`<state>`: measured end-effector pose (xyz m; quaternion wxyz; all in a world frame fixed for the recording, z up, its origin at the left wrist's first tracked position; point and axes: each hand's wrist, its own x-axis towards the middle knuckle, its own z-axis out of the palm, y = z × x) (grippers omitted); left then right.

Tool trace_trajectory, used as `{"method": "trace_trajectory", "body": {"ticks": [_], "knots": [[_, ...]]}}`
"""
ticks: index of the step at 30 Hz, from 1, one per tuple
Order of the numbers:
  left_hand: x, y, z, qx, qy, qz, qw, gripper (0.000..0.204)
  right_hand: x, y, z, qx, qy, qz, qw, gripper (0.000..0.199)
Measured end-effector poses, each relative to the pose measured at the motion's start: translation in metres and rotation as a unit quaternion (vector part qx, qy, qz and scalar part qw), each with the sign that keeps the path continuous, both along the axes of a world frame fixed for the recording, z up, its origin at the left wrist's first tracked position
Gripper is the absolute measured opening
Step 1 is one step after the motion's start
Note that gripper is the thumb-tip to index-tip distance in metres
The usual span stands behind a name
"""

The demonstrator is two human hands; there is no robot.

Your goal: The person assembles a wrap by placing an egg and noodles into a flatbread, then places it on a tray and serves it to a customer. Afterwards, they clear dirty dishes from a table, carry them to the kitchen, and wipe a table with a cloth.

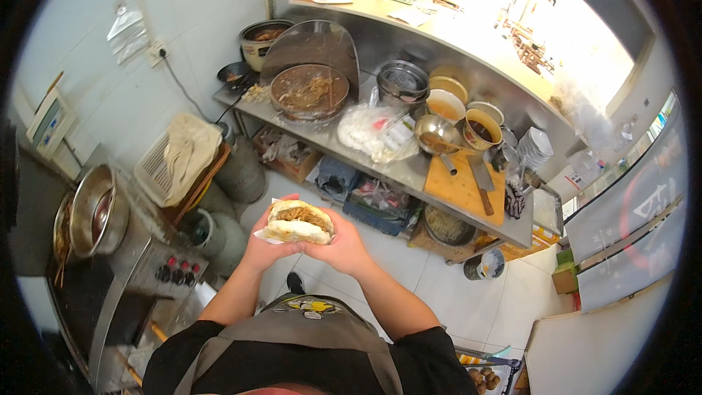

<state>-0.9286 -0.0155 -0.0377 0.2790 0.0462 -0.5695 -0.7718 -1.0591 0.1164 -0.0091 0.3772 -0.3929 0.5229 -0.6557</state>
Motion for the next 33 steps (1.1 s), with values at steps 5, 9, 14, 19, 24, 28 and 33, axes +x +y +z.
{"method": "trace_trajectory", "body": {"ticks": [5, 9, 14, 19, 24, 28, 33], "knots": [[-0.062, -0.065, -0.014, 0.059, 0.072, -0.032, 0.995, 0.07, -0.054, -0.068, -0.003, -0.029, 0.109, -0.034, 0.993, 0.05], [-0.104, -0.134, -0.016, 0.068, 0.073, -0.007, 0.995, 0.072, -0.101, -0.14, 0.013, -0.047, 0.214, -0.039, 0.975, 0.05], [-0.14, -0.228, -0.003, 0.102, 0.096, 0.023, 0.99, 0.075, -0.143, -0.238, 0.037, -0.021, 0.145, 0.056, 0.988, 0.076], [-0.142, -0.31, 0.001, 0.103, 0.091, 0.113, 0.984, 0.076, -0.243, -0.316, 0.073, -0.007, 0.246, 0.087, 0.965, 0.073], [-0.119, -0.374, -0.011, 0.089, 0.06, 0.255, 0.961, 0.077, -0.402, -0.451, 0.121, 0.106, 0.237, -0.072, 0.963, 0.026], [-0.105, -0.402, -0.02, 0.094, 0.027, 0.405, 0.909, 0.076, -0.522, -0.58, 0.159, 0.192, 0.493, -0.242, 0.814, 0.046], [-0.103, -0.42, -0.02, 0.081, 0.017, 0.541, 0.837, 0.073, -0.618, -0.712, 0.182, 0.233, 0.414, -0.313, 0.823, 0.049]]}}
